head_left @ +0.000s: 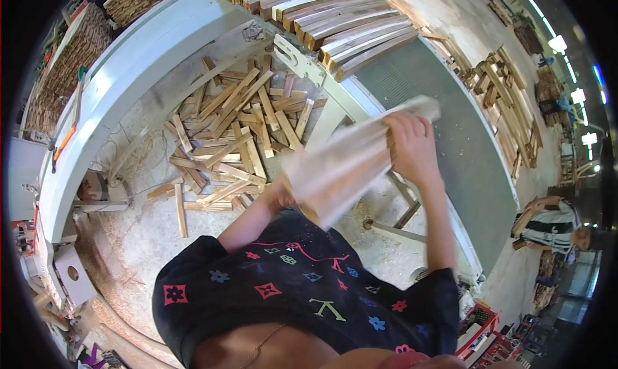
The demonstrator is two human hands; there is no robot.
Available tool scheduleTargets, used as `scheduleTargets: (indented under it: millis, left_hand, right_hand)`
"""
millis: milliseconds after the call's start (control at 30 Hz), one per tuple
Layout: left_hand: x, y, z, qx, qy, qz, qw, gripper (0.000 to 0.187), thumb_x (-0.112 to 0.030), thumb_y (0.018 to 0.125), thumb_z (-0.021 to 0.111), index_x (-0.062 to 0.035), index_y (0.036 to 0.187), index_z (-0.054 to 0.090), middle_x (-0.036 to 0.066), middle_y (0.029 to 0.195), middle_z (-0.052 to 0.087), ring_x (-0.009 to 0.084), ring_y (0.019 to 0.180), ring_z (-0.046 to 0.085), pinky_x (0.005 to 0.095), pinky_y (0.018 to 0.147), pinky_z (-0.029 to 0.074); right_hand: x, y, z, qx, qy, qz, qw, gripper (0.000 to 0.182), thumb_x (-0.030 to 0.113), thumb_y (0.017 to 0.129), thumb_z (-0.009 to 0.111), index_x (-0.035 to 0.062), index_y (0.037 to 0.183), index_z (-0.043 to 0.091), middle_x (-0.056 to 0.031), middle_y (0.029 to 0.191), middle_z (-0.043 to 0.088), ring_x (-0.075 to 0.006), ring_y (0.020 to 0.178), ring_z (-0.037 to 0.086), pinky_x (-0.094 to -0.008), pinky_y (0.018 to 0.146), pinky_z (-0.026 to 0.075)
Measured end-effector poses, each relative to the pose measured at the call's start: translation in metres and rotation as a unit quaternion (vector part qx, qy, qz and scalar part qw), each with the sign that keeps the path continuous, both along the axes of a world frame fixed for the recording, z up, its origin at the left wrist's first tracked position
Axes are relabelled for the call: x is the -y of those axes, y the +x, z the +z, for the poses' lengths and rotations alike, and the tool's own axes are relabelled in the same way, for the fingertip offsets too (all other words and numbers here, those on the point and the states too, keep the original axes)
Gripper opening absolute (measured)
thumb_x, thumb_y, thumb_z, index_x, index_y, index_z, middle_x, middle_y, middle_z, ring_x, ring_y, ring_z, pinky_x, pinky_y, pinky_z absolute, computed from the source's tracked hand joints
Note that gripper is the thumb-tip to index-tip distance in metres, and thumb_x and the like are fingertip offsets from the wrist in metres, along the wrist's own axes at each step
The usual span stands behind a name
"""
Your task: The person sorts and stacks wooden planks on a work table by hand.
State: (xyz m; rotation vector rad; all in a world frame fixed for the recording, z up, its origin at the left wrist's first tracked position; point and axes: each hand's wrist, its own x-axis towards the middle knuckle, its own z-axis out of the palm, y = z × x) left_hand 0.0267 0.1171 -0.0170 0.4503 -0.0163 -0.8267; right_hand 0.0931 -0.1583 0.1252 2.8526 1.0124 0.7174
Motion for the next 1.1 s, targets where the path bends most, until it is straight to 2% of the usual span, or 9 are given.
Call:
scheduleTargets:
  millis: [133, 200, 367, 467, 567, 600, 733, 867, 1100]
  left_hand:
    - [0.056, 0.030, 0.042, 0.186, -0.078, 0.039, 0.979, 0.089, -0.072, 0.093, 0.033, -0.0057, 0.152, 0.028, 0.016, 0.153, 0.036, 0.0286, 0.138, 0.041, 0.0455, 0.112, 0.037]
    - [0.102, 0.031, 0.022, 0.348, 0.064, 0.036, 0.934, 0.088, -0.072, 0.094, 0.030, -0.0076, 0.153, 0.027, 0.013, 0.152, 0.038, 0.0267, 0.138, 0.040, 0.0436, 0.114, 0.034]
    - [0.129, 0.010, 0.030, 0.040, 0.057, -0.055, 0.996, 0.086, -0.073, 0.095, 0.024, -0.0091, 0.151, 0.032, 0.012, 0.149, 0.042, 0.0240, 0.135, 0.044, 0.0397, 0.112, 0.037]
    - [0.135, 0.006, -0.012, 0.031, 0.028, -0.040, 0.998, 0.089, -0.077, 0.092, 0.021, -0.0102, 0.150, 0.035, 0.012, 0.144, 0.049, 0.0249, 0.128, 0.051, 0.0415, 0.106, 0.042]
    - [0.123, 0.007, -0.022, -0.052, -0.032, -0.079, 0.995, 0.090, -0.078, 0.091, 0.020, -0.0111, 0.148, 0.039, 0.012, 0.138, 0.053, 0.0255, 0.121, 0.056, 0.0431, 0.101, 0.047]
    - [0.114, 0.006, -0.004, -0.048, 0.099, -0.067, 0.992, 0.090, -0.079, 0.091, 0.021, -0.0109, 0.146, 0.041, 0.011, 0.131, 0.057, 0.0259, 0.115, 0.059, 0.0428, 0.096, 0.050]
    - [0.119, 0.015, -0.021, 0.006, 0.026, -0.071, 0.997, 0.081, -0.073, 0.096, 0.019, -0.0129, 0.146, 0.041, 0.008, 0.126, 0.058, 0.0196, 0.115, 0.058, 0.0355, 0.094, 0.052]
    - [0.118, 0.010, -0.005, 0.036, 0.143, -0.048, 0.988, 0.085, -0.076, 0.093, 0.018, -0.0140, 0.146, 0.041, 0.008, 0.127, 0.058, 0.0180, 0.115, 0.058, 0.0347, 0.093, 0.052]
    - [0.080, -0.013, -0.017, -0.054, 0.078, -0.182, 0.979, 0.077, -0.069, 0.097, 0.025, -0.0127, 0.147, 0.042, 0.011, 0.135, 0.057, 0.0244, 0.118, 0.059, 0.0430, 0.100, 0.048]
  right_hand:
    - [-0.040, -0.054, 0.026, 0.056, 0.169, -0.236, 0.955, 0.083, 0.038, 0.060, 0.086, 0.0024, 0.126, 0.049, -0.0188, 0.119, 0.055, -0.0381, 0.110, 0.053, -0.0511, 0.100, 0.039]
    - [-0.062, -0.069, 0.021, -0.040, 0.277, -0.302, 0.911, 0.084, 0.040, 0.065, 0.084, -0.0017, 0.127, 0.048, -0.0215, 0.120, 0.054, -0.0402, 0.111, 0.052, -0.0494, 0.100, 0.039]
    - [-0.045, -0.084, -0.061, -0.112, 0.458, -0.327, 0.819, 0.091, 0.044, 0.082, 0.075, -0.0142, 0.138, 0.035, -0.0293, 0.122, 0.052, -0.0393, 0.109, 0.054, -0.0442, 0.092, 0.046]
    - [-0.026, -0.103, -0.075, -0.246, 0.562, -0.354, 0.706, 0.077, 0.040, 0.089, 0.070, -0.0111, 0.139, 0.041, -0.0241, 0.117, 0.056, -0.0292, 0.100, 0.059, -0.0369, 0.084, 0.049]
    - [-0.019, -0.112, -0.098, -0.255, 0.554, -0.268, 0.746, 0.053, 0.028, 0.097, 0.061, -0.0080, 0.134, 0.051, -0.0075, 0.095, 0.063, -0.0133, 0.083, 0.056, -0.0264, 0.077, 0.047]
    - [-0.027, -0.110, -0.097, -0.241, 0.670, -0.240, 0.660, 0.037, 0.026, 0.096, 0.063, -0.0026, 0.119, 0.063, -0.0016, 0.086, 0.060, -0.0103, 0.077, 0.053, -0.0265, 0.071, 0.045]
    - [-0.041, -0.101, -0.113, -0.174, 0.678, -0.277, 0.658, 0.022, 0.022, 0.094, 0.066, 0.0019, 0.095, 0.059, -0.0010, 0.087, 0.059, -0.0100, 0.076, 0.051, -0.0241, 0.072, 0.042]
    - [-0.040, -0.103, -0.103, -0.258, 0.730, -0.314, 0.550, 0.030, 0.024, 0.092, 0.067, 0.0037, 0.109, 0.053, -0.0034, 0.094, 0.055, -0.0114, 0.086, 0.050, -0.0248, 0.076, 0.042]
    - [-0.026, -0.106, -0.108, -0.288, 0.764, -0.244, 0.523, 0.048, 0.025, 0.092, 0.065, 0.0026, 0.131, 0.049, -0.0113, 0.113, 0.058, -0.0174, 0.102, 0.056, -0.0280, 0.090, 0.044]
